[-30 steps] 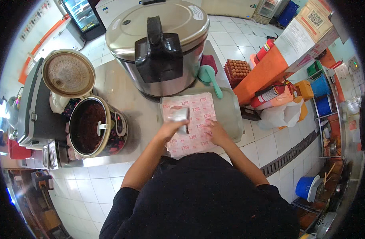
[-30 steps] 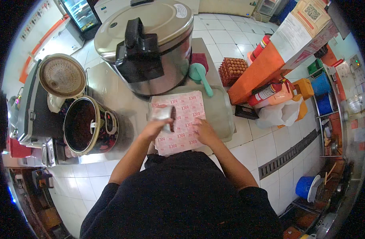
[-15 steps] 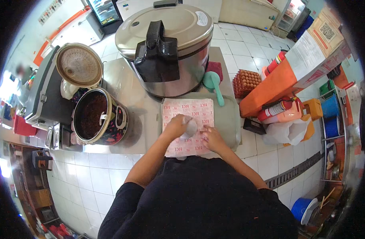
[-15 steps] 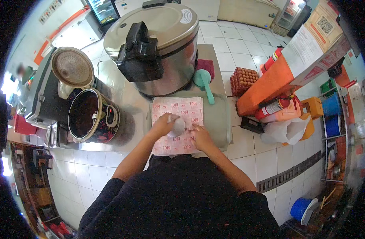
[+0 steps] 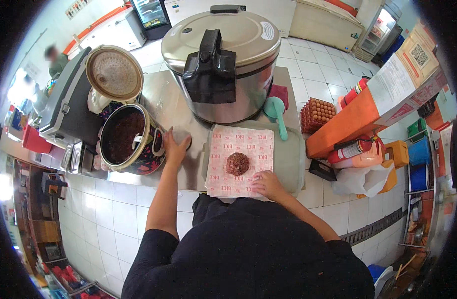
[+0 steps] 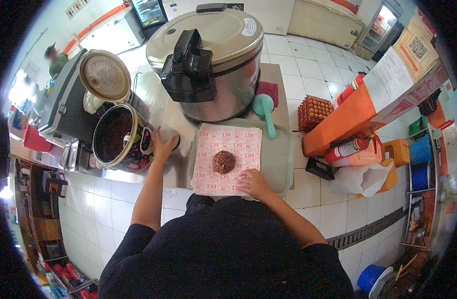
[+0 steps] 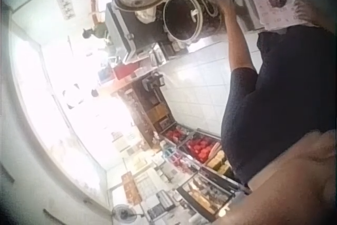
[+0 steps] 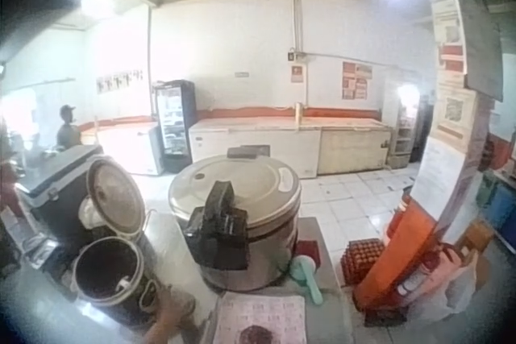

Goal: The recorder is scooping cooked red rice from a large rice cooker into a small plastic cup and then wrapping the portion in paper.

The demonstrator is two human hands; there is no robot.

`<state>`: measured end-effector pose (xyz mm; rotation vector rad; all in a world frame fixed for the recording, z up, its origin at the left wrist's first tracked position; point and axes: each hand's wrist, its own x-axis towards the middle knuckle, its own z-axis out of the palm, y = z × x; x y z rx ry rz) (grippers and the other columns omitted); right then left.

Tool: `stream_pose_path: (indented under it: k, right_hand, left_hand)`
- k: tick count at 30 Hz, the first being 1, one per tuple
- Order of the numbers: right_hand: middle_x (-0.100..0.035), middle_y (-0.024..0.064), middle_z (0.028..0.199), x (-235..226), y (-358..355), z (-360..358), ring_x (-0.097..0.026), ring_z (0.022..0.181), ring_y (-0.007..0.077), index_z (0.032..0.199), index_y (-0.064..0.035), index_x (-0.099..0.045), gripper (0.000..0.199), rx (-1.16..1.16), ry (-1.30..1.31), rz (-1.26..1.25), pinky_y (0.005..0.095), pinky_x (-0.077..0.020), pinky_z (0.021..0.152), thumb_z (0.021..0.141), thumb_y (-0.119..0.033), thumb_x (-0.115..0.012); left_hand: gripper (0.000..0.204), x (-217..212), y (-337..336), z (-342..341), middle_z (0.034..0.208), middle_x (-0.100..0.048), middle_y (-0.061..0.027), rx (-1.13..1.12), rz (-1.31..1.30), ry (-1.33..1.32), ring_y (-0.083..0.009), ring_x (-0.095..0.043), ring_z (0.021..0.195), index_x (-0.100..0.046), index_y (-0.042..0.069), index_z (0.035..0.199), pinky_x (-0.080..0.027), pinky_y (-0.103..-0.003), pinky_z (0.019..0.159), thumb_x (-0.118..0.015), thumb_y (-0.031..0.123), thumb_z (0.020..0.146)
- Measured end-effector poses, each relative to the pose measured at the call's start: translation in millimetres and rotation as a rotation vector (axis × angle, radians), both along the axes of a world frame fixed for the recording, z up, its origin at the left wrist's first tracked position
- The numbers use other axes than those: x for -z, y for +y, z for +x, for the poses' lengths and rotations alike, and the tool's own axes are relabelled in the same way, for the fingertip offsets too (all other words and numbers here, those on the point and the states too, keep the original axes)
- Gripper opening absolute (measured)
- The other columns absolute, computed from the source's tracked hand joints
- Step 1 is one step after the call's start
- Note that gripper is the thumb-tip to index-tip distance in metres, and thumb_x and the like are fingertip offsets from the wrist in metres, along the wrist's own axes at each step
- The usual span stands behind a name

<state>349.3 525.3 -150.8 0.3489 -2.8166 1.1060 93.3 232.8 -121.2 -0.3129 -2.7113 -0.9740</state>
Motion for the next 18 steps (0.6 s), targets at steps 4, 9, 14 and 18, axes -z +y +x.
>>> stream_pose_path:
  k: [4,9,14,18]
  right_hand:
    - [-0.057,0.0052,0.093,-1,5,-5,-0.05,0.093,0.0257,0.086,-0.013,-0.069,0.027,0.041,0.056,0.016,0.0388,-0.0389,0.082,0.068,-0.033,-0.071]
    - [-0.058,0.0057,0.088,-1,5,-15,-0.051,0.086,0.0254,0.081,-0.0122,-0.069,0.021,-0.005,0.078,0.025,0.0368,-0.0407,0.076,0.069,-0.029,-0.07]
    - [-0.058,0.0066,0.084,-1,11,-21,-0.051,0.081,0.0257,0.077,-0.0092,-0.07,0.017,-0.043,0.056,0.058,0.0363,-0.0419,0.073,0.072,-0.025,-0.068]
    - [-0.058,0.0069,0.083,2,11,-27,-0.051,0.08,0.0267,0.078,-0.0079,-0.069,0.018,-0.052,-0.031,0.049,0.0373,-0.042,0.073,0.074,-0.025,-0.067]
  left_hand:
    - [0.06,-25,42,59,0.121,-0.046,-0.024,0.002,-0.077,0.237,-0.0366,-0.041,0.115,-0.048,0.001,0.118,-0.034,-0.043,0.095,-0.071,0.031,0.072]
    - [0.048,-22,38,120,0.107,-0.059,-0.0132,0.823,-0.104,-0.47,-0.031,-0.053,0.102,-0.057,0.006,0.108,-0.04,-0.039,0.089,-0.072,0.029,0.069]
    - [0.05,-11,21,147,0.116,-0.057,-0.0083,0.887,-0.232,-0.261,-0.0237,-0.05,0.112,-0.058,0.011,0.11,-0.034,-0.047,0.096,-0.071,0.038,0.069]
    - [0.043,2,17,149,0.117,-0.057,-0.0065,0.897,-0.217,-0.232,-0.0225,-0.05,0.113,-0.059,0.011,0.112,-0.031,-0.048,0.098,-0.066,0.034,0.076]
